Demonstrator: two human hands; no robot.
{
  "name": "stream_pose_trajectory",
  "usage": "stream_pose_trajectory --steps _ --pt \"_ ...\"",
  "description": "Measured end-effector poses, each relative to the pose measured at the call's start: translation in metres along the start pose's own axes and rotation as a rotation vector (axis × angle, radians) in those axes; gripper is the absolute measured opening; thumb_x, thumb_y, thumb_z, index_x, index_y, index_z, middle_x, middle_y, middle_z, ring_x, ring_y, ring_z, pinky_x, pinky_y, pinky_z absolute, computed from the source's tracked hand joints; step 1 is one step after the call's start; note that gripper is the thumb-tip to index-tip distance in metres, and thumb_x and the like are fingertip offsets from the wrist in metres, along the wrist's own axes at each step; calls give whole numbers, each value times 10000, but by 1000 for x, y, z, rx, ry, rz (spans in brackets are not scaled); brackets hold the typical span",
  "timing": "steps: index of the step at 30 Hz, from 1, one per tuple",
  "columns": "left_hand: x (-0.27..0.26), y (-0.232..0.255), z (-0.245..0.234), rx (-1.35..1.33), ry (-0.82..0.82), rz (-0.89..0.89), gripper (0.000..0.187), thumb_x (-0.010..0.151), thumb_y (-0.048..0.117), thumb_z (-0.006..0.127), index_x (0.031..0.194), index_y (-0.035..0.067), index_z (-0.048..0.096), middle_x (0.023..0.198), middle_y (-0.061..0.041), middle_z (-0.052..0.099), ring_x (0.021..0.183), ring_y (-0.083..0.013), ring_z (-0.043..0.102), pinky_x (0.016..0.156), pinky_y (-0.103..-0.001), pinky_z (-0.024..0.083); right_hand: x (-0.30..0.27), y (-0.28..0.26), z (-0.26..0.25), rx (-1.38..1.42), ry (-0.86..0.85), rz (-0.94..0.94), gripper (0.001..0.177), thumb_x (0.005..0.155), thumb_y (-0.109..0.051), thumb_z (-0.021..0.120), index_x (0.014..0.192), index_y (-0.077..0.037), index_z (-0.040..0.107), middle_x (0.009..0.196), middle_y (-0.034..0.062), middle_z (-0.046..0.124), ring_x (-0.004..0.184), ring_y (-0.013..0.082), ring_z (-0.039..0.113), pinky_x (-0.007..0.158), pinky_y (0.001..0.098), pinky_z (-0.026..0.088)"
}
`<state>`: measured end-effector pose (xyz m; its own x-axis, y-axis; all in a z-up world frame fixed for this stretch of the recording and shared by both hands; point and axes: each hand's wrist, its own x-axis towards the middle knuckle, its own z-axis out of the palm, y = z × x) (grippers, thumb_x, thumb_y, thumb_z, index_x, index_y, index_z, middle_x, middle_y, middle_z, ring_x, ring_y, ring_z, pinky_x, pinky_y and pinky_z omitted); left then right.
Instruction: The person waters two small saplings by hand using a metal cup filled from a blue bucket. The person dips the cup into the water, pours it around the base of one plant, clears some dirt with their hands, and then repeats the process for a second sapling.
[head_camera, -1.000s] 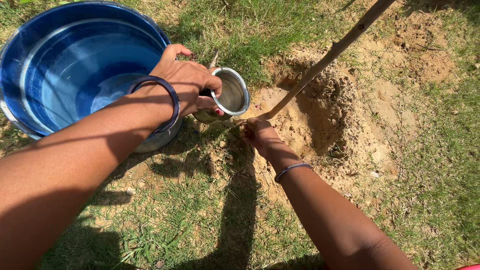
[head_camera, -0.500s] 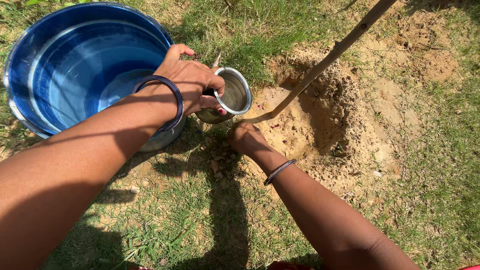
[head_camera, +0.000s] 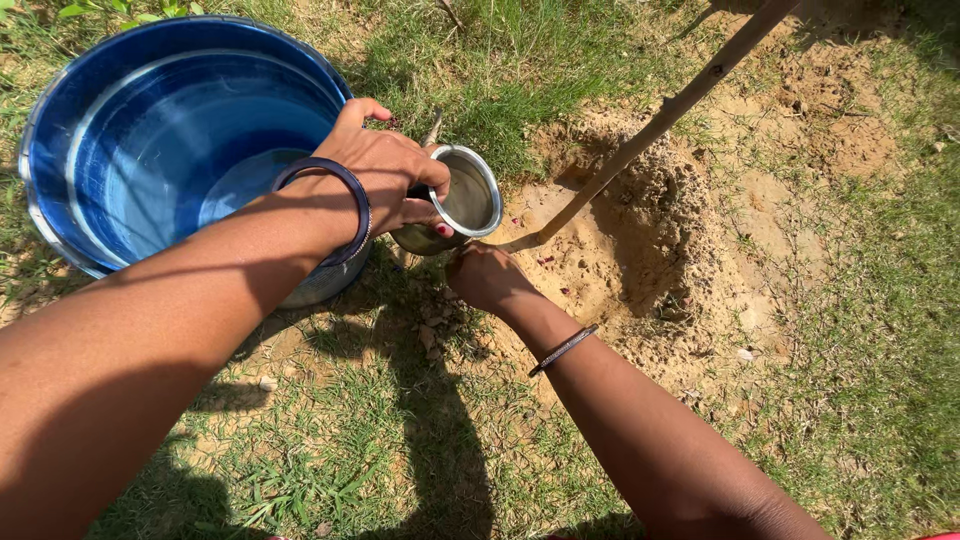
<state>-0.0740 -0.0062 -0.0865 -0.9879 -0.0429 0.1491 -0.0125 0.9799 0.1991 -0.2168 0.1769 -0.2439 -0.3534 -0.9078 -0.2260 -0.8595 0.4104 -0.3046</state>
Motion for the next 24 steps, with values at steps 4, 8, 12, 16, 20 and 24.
stream_pose_trajectory --steps 4,8,12,16,20,24 --pt "-1 0 -4 49 -72 -35 241 835 494 767 999 319 738 891 56 752 976 -148 700 1089 -466 253 -16 42 -42 -61 -51 37 326 1021 -187 458 875 -23 699 810 180 711 667 266 676 664 423 585" --pt "-2 4 -4 33 -67 2 299 787 546 771 965 308 740 893 61 757 984 -143 695 1046 -494 246 -15 100 -80 -18 -215 433 441 1089 -272 366 897 -20 674 831 171 715 653 253 659 703 467 606" --pt "-4 3 -6 51 -25 92 322 787 563 761 967 297 741 913 63 762 969 -135 702 1019 -503 264 -33 167 -57 -81 -132 345 368 996 -252 429 891 -39 711 880 227 727 743 308 665 760 480 571" --pt "-5 6 -6 53 -86 85 357 800 590 757 1002 296 744 905 58 759 945 -139 699 1022 -473 287 -46 192 -4 -130 -89 323 252 865 -234 546 925 -75 732 917 219 716 846 337 688 791 465 572" --pt "1 4 -4 49 -61 90 294 809 545 764 962 295 744 874 69 755 945 -126 701 1016 -462 289 -50 191 25 -109 -194 462 280 979 -227 469 1001 -52 687 950 221 712 857 334 704 785 447 584" --pt "4 -2 4 21 36 138 300 795 516 781 974 279 737 888 62 751 941 -129 702 986 -461 292 -48 188 53 -42 -268 429 267 1020 -192 445 1035 -50 670 992 217 710 880 334 702 791 434 586"
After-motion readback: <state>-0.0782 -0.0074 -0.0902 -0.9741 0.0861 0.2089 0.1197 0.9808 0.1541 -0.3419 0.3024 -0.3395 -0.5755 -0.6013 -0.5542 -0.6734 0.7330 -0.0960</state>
